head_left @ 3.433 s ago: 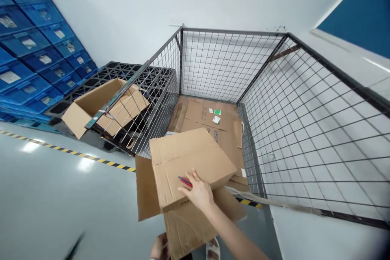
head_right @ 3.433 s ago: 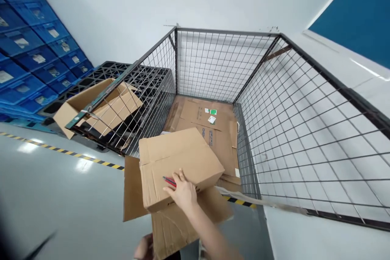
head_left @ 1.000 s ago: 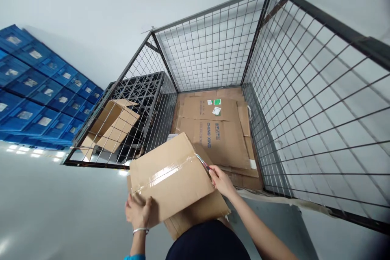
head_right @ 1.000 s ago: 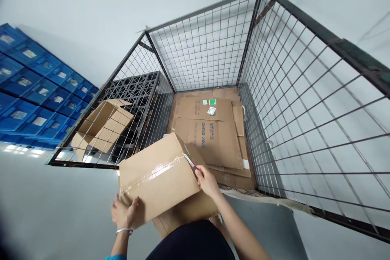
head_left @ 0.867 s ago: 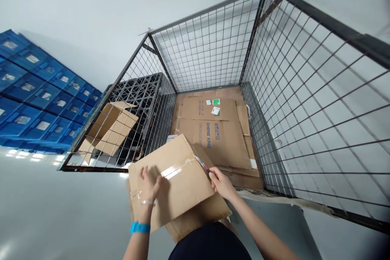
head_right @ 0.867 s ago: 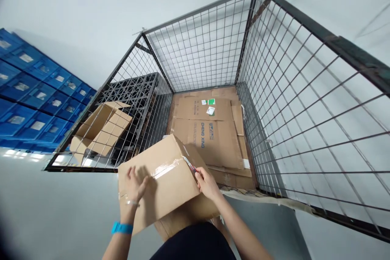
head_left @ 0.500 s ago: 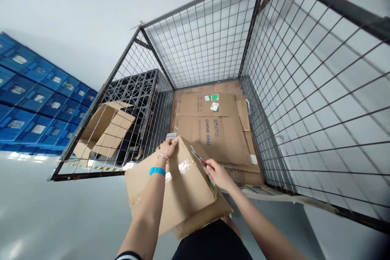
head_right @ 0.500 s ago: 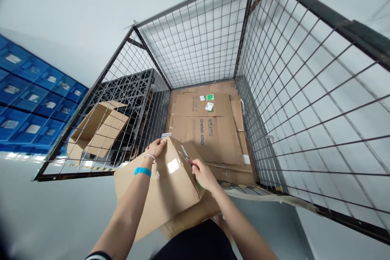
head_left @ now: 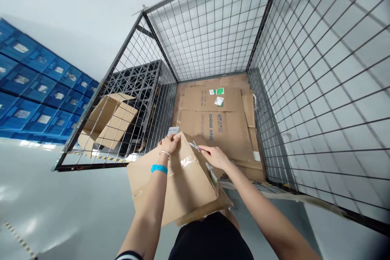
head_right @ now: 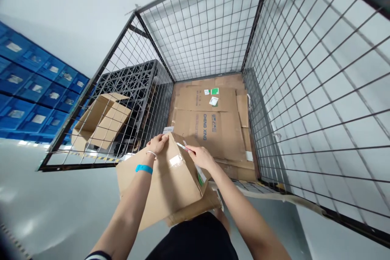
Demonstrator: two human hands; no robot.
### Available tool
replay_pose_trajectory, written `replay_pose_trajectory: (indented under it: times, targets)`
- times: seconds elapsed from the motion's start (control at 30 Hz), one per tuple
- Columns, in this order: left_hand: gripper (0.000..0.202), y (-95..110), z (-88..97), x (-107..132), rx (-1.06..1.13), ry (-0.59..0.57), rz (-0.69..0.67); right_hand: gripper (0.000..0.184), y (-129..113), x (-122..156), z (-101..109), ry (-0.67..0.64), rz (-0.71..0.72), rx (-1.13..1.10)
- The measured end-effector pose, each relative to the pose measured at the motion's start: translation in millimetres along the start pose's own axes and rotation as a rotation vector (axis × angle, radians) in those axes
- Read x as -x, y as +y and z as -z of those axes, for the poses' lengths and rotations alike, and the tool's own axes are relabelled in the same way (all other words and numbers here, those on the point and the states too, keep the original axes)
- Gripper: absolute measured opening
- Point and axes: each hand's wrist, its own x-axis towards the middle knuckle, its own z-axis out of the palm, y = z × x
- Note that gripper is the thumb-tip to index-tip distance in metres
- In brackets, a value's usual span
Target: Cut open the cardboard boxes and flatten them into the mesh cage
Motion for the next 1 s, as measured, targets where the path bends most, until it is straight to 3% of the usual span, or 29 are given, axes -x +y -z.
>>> replay_pose_trajectory:
  times: [0.17,0.37,0.6,0.73,0.87,1.0]
  targets:
    - [0.055,1.5,-0.1,-0.9,-0.045,-0.027,0.012,0.040,1.1,16.5,15.5,-0.108,0.012,0.109]
    - [0.055,0.3,3.8,-0.6,-0.075,-0.050,0.001,0.040,-0.9,27.6,2.3,0.005,0.006,0.202]
    - [0.087,42.4,-2.7,4.9,-0.176,-0.038,0.239,0.040,-9.5,46.3,-11.1,0.028,-0.031,0.142]
    - [0.075,57.9,-4.2,9.2,-0.204,-0.058,0.225,0.040,-7.8,47.8,-7.8,0.037,-0.068,0.112]
    - [0.073,59.1,6.1,10.2,-0.159,-0.157,0.218,0.040,-3.8,42.6,-6.1,0.056,-0.071,0.089]
    - [0.073,59.8,12.6,10.1,-0.160,-0.174,0.207,0.039,-1.5,30.2,-11.8,0.056,-0.031,0.073]
